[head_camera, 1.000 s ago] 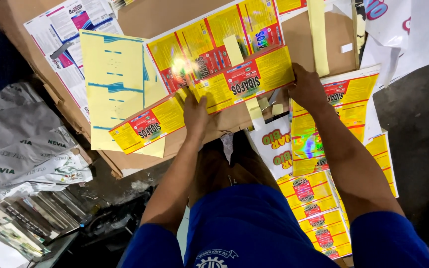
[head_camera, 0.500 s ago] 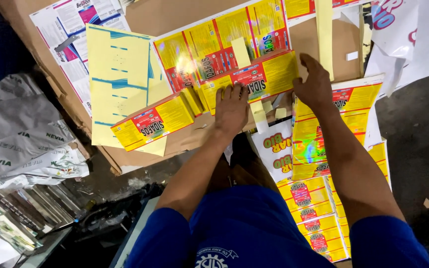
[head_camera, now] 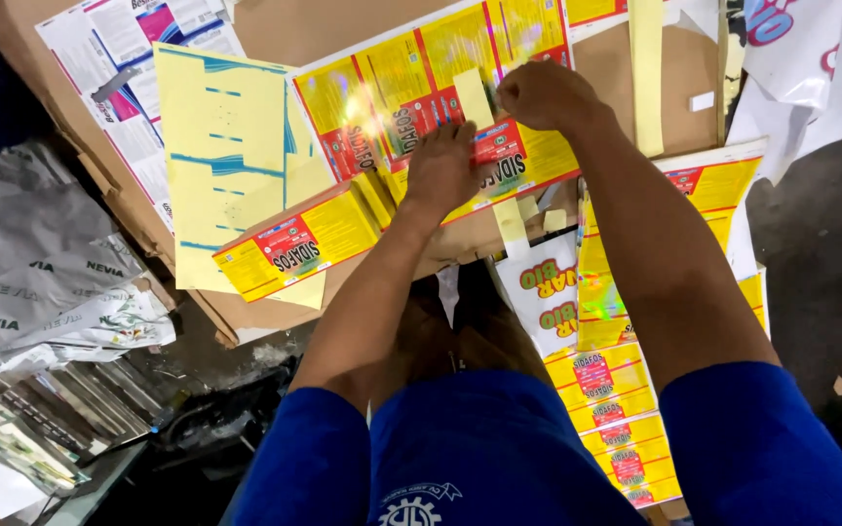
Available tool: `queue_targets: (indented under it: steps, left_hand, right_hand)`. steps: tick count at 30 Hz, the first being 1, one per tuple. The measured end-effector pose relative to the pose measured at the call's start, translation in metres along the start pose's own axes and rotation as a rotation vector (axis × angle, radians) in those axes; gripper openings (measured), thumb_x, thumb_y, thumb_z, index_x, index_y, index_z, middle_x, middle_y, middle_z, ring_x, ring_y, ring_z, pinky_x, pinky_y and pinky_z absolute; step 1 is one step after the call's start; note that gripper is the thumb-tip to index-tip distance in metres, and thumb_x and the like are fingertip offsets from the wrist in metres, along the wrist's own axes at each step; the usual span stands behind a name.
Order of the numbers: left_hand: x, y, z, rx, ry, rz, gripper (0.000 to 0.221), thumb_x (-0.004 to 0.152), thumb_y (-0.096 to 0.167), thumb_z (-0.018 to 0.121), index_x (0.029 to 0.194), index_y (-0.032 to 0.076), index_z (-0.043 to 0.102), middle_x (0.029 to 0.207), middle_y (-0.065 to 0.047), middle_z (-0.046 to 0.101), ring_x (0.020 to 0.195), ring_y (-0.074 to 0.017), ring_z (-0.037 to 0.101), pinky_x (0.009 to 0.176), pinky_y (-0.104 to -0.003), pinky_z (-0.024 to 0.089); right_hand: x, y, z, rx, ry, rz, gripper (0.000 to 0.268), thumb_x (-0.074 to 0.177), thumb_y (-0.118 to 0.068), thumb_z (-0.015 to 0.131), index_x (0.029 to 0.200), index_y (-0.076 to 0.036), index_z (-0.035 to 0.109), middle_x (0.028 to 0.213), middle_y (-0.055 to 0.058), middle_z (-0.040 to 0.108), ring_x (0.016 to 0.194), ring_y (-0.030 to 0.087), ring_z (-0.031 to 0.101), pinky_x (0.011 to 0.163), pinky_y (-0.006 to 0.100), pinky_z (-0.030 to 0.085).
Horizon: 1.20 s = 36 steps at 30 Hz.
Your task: Inspecting and sorting stacks of printed product labels in a print shop environment.
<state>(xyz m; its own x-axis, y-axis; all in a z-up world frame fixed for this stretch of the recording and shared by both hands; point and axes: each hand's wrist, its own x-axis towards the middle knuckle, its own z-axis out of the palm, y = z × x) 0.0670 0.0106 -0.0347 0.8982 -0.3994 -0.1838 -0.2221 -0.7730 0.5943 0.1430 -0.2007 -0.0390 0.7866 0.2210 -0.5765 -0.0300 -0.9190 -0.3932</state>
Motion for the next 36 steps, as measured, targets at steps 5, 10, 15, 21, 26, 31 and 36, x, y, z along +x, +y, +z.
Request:
queue_targets:
  steps: [5,10,15,21,26,31,36]
  left_hand:
    - [0.000,0.018,-0.024,-0.008,-0.224,-0.032,0.109,0.051,0.057,0.097,0.131,-0.002,0.052,0.130,-0.020,0.057,0.123,-0.0379,0.055,0.108,-0.049,0.043]
    - [-0.007,0.027,-0.030,0.156,-0.261,0.033,0.128,0.042,0.052,0.099,0.140,-0.006,0.039,0.136,-0.021,0.050,0.131,-0.0363,0.047,0.114,-0.052,0.035]
    - [-0.013,0.026,-0.022,0.305,-0.287,0.062,0.129,0.049,0.041,0.096,0.147,-0.010,0.030,0.139,-0.022,0.046,0.132,-0.0377,0.044,0.118,-0.051,0.031]
    - [-0.014,0.018,-0.009,0.324,-0.213,0.120,0.117,0.054,0.030,0.090,0.147,-0.011,0.033,0.138,-0.023,0.048,0.132,-0.0386,0.046,0.119,-0.048,0.033]
    - [-0.015,0.016,-0.003,0.363,-0.197,0.148,0.110,0.057,0.024,0.085,0.145,-0.014,0.033,0.136,-0.026,0.049,0.130,-0.0397,0.048,0.117,-0.046,0.035]
    - [-0.016,0.013,0.001,0.356,-0.197,0.143,0.105,0.059,0.020,0.083,0.146,-0.014,0.033,0.136,-0.026,0.049,0.130,-0.0399,0.048,0.117,-0.046,0.036]
    - [-0.016,0.017,-0.005,0.273,-0.166,0.127,0.105,0.059,0.017,0.082,0.146,-0.013,0.033,0.137,-0.025,0.048,0.132,-0.0399,0.047,0.117,-0.046,0.035]
  right_hand:
    - [0.015,0.018,0.024,0.130,0.030,-0.122,0.017,0.090,-0.028,0.076,0.088,-0.012,0.080,0.085,0.013,0.075,0.083,0.032,0.071,0.084,0.047,0.055]
    - [0.013,-0.001,0.013,0.218,-0.015,-0.006,0.018,0.082,-0.027,0.084,0.088,-0.011,0.079,0.084,0.010,0.075,0.081,0.025,0.074,0.079,0.041,0.057]
    - [0.012,-0.004,0.014,0.203,-0.010,0.037,0.020,0.079,-0.027,0.087,0.090,-0.013,0.080,0.087,0.006,0.076,0.083,0.022,0.073,0.078,0.041,0.057]
    - [0.013,-0.002,0.017,0.185,0.041,0.006,0.024,0.083,-0.029,0.085,0.099,-0.012,0.078,0.092,0.005,0.077,0.088,0.022,0.073,0.081,0.042,0.056]
    - [0.005,-0.014,0.012,0.199,0.030,0.052,0.016,0.090,-0.027,0.077,0.098,-0.013,0.076,0.089,0.001,0.077,0.086,0.019,0.073,0.080,0.041,0.054]
    - [0.004,-0.018,0.010,0.264,0.039,0.054,0.016,0.093,-0.026,0.075,0.098,-0.012,0.074,0.085,0.001,0.077,0.083,0.017,0.074,0.077,0.040,0.054]
    - [0.012,-0.008,0.022,0.330,0.104,-0.086,0.019,0.093,-0.021,0.077,0.102,-0.007,0.070,0.090,0.008,0.075,0.083,0.020,0.072,0.075,0.039,0.054]
